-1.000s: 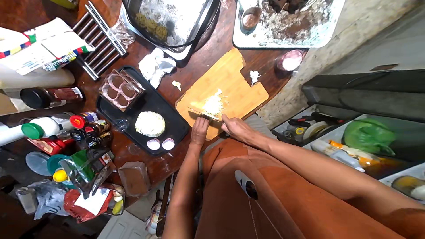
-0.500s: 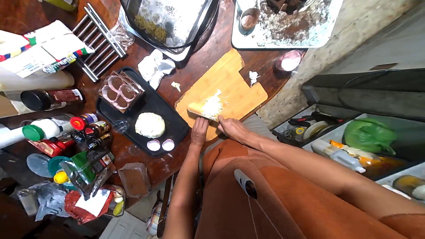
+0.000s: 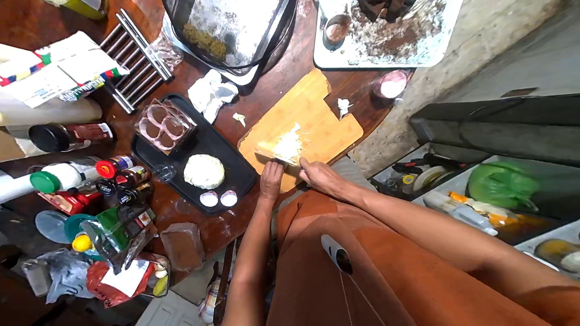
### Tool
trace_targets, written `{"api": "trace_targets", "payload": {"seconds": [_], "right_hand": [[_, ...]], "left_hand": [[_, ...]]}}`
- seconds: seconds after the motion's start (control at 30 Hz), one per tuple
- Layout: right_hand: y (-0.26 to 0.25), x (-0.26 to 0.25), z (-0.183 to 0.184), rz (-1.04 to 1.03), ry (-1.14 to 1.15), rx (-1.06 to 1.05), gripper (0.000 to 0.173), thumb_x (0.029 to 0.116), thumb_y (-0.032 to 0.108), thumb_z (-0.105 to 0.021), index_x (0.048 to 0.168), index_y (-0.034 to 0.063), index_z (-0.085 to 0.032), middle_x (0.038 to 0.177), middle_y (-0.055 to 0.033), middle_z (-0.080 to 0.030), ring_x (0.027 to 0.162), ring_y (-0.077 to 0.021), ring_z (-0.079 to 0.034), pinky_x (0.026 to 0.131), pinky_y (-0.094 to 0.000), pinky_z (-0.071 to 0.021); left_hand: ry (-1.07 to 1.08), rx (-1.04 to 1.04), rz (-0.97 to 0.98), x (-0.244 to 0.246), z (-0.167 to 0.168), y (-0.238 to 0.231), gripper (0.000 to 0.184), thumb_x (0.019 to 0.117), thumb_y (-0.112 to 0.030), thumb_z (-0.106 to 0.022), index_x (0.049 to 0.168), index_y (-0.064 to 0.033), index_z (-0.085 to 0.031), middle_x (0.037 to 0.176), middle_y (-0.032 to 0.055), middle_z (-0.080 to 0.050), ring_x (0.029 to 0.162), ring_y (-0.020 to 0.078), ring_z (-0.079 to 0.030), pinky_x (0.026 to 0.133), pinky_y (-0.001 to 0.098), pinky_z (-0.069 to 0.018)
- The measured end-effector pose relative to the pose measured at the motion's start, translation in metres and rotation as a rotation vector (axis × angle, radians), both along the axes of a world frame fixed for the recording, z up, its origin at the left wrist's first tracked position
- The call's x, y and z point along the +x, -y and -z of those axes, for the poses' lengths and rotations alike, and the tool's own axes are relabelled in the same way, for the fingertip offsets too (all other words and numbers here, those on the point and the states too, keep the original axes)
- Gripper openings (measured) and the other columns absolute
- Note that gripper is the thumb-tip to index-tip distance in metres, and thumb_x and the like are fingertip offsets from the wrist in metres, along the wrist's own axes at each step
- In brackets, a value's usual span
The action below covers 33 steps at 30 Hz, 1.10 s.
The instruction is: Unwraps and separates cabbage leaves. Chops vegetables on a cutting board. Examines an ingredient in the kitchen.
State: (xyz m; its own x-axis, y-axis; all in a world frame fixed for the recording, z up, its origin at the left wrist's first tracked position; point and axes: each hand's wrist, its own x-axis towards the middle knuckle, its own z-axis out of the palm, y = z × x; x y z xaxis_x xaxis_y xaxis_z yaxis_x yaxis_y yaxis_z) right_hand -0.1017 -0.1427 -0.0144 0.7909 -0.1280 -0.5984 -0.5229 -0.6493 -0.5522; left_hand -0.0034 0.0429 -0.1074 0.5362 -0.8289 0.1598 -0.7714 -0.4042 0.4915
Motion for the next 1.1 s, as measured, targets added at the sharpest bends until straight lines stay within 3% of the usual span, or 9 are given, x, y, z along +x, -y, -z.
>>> {"api": "trace_targets", "payload": {"seconds": [0.3, 0.47, 0.63, 0.73, 0.83, 0.93, 1.1], "right_hand": [[-0.003, 0.002, -0.004, -0.026, -0.060, -0.004, 0.021, 0.1069, 0.025, -0.045, 0.111, 0.0072, -0.055, 0.073, -0.0112, -0.063, 0.071, -0.0334, -0.070, 0.061, -0.0496, -0.0561], [-0.010, 0.007, 0.012, -0.041, -0.048, -0.056, 0.021, 0.1061, 0.024, -0.045, 0.113, 0.0063, -0.055, 0.074, -0.0126, -0.064, 0.071, -0.0355, -0.070, 0.061, -0.0513, -0.0565], [-0.008, 0.015, 0.028, -0.025, 0.000, -0.032, 0.020, 0.1057, 0.025, -0.049, 0.113, 0.0076, -0.056, 0.073, -0.0111, -0.064, 0.068, -0.0330, -0.070, 0.058, -0.0502, -0.0563], [-0.008, 0.020, 0.031, 0.036, 0.019, -0.002, 0.019, 0.1057, 0.026, -0.050, 0.111, 0.0084, -0.056, 0.071, -0.0100, -0.062, 0.066, -0.0308, -0.068, 0.056, -0.0490, -0.0554], [-0.006, 0.020, 0.023, 0.061, 0.007, 0.011, 0.018, 0.1056, 0.024, -0.049, 0.110, 0.0080, -0.055, 0.071, -0.0100, -0.061, 0.065, -0.0308, -0.068, 0.056, -0.0488, -0.0551], [-0.004, 0.014, 0.014, 0.041, 0.020, 0.020, 0.018, 0.1047, 0.023, -0.049, 0.110, 0.0076, -0.057, 0.071, -0.0098, -0.062, 0.066, -0.0308, -0.068, 0.058, -0.0489, -0.0557], [-0.005, 0.005, 0.004, -0.010, 0.021, -0.003, 0.019, 0.1052, 0.024, -0.047, 0.109, 0.0068, -0.056, 0.070, -0.0101, -0.062, 0.067, -0.0315, -0.068, 0.059, -0.0488, -0.0553]], "left_hand": [[-0.004, -0.012, -0.002, 0.001, 0.000, -0.001, 0.005, 0.0927, -0.003, -0.067, 0.090, 0.0001, -0.071, 0.093, 0.0154, -0.068, 0.095, 0.0312, -0.067, 0.088, 0.0394, -0.0569], [-0.013, -0.020, -0.009, 0.000, 0.001, 0.000, 0.005, 0.0928, -0.002, -0.067, 0.091, 0.0002, -0.071, 0.092, 0.0148, -0.068, 0.094, 0.0306, -0.067, 0.087, 0.0391, -0.0570], [-0.018, -0.023, -0.015, -0.002, 0.003, 0.000, 0.010, 0.0947, -0.004, -0.066, 0.101, -0.0007, -0.074, 0.103, 0.0152, -0.071, 0.104, 0.0306, -0.068, 0.096, 0.0396, -0.0554], [-0.041, -0.033, -0.013, -0.003, 0.004, -0.002, 0.018, 0.0988, -0.011, -0.065, 0.111, -0.0014, -0.074, 0.119, 0.0165, -0.071, 0.121, 0.0312, -0.065, 0.107, 0.0407, -0.0514], [-0.064, -0.028, 0.003, -0.003, 0.004, -0.005, 0.021, 0.0993, -0.009, -0.062, 0.115, -0.0003, -0.072, 0.125, 0.0173, -0.069, 0.126, 0.0316, -0.062, 0.110, 0.0410, -0.0496], [-0.046, -0.008, -0.011, -0.005, 0.003, -0.005, 0.016, 0.0958, -0.006, -0.065, 0.108, -0.0002, -0.074, 0.119, 0.0177, -0.070, 0.119, 0.0332, -0.065, 0.107, 0.0421, -0.0509], [-0.032, 0.016, -0.037, -0.005, -0.003, -0.003, 0.007, 0.0940, -0.005, -0.067, 0.093, 0.0001, -0.070, 0.096, 0.0164, -0.068, 0.099, 0.0320, -0.067, 0.090, 0.0399, -0.0565]]}}
